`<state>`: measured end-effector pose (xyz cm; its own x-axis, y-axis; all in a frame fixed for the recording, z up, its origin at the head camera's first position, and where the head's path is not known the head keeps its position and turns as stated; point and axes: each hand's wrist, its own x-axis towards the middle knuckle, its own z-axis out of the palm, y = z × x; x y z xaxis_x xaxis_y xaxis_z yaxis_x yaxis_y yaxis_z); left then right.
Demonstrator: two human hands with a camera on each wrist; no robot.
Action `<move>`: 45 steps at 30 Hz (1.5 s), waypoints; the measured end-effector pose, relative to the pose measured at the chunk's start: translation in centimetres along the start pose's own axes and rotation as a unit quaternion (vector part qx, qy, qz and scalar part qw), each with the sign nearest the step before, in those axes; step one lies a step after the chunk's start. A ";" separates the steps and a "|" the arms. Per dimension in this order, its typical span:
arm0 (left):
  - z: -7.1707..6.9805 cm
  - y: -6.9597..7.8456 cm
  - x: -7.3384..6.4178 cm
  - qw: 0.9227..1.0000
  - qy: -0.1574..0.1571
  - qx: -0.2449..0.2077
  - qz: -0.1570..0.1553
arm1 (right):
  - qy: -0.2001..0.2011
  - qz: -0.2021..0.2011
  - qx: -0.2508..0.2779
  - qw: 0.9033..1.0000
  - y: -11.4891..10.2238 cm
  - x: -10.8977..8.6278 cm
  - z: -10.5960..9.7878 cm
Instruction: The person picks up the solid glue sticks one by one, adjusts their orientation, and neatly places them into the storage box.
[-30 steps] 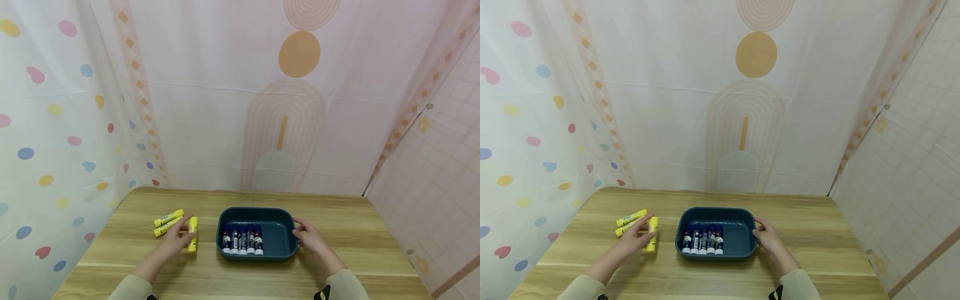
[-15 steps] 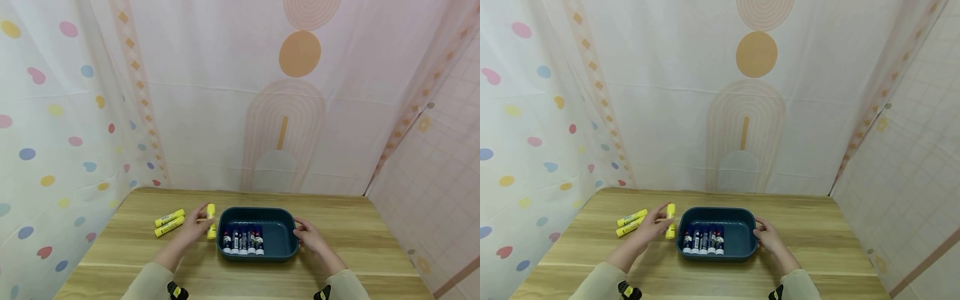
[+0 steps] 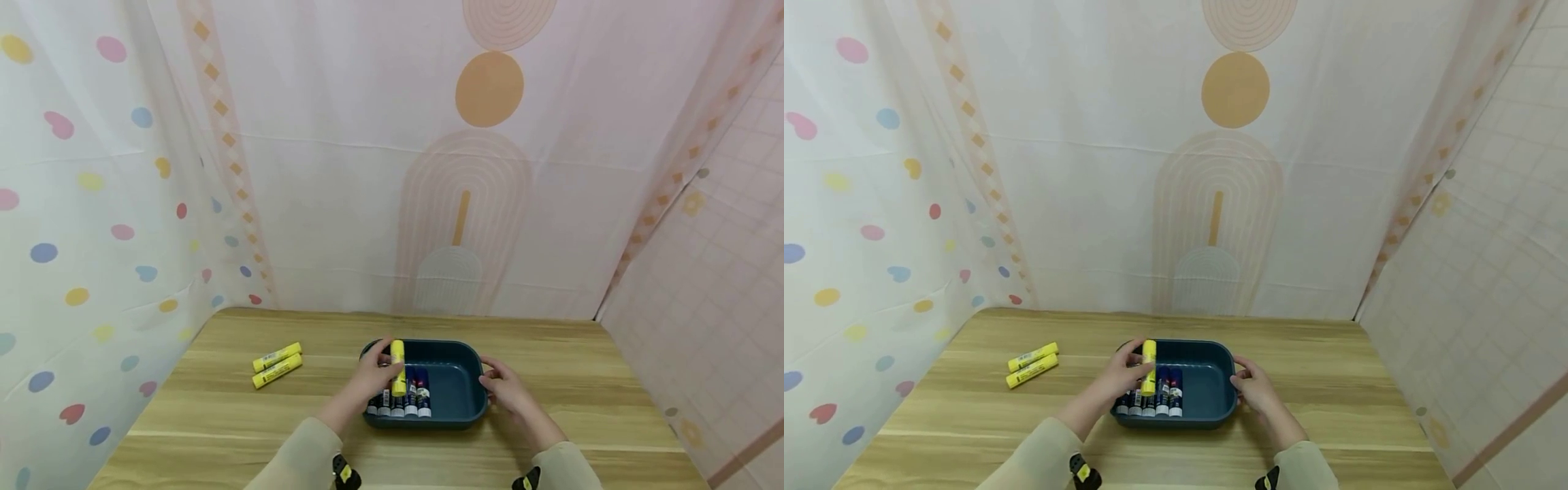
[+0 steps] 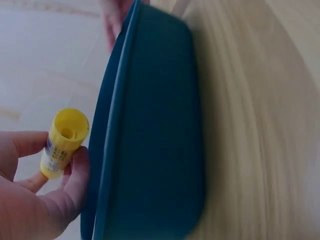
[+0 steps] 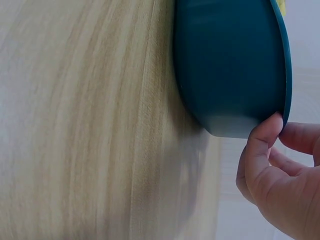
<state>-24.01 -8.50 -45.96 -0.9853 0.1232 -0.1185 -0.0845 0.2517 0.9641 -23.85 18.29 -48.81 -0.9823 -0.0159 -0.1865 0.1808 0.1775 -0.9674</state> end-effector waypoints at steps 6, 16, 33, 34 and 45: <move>3.4 0.3 0.1 0.998 0.006 0.055 -0.006 | 0.002 0.003 0.004 1.000 -0.1 -0.1 -0.1; 7.5 -0.3 1.1 0.991 0.029 0.121 0.054 | -0.005 -0.002 0.006 1.000 0.0 -0.2 -0.2; 10.3 0.0 0.8 0.955 0.076 0.278 0.071 | 0.001 0.005 -0.009 1.000 -0.2 -0.3 -0.3; 10.4 -0.1 0.9 0.948 0.081 0.299 0.071 | 0.000 0.002 -0.008 1.000 -0.2 -0.3 -0.3; 10.2 -1.1 1.4 0.894 0.115 0.426 0.074 | -0.002 -0.004 -0.007 1.000 0.0 -0.3 -0.3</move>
<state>-23.80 1.19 -49.61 -0.9890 0.0399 0.1424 0.0973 0.9009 0.4230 -23.60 18.54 -48.68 -0.9836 -0.0222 -0.1790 0.1715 0.1913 -0.9664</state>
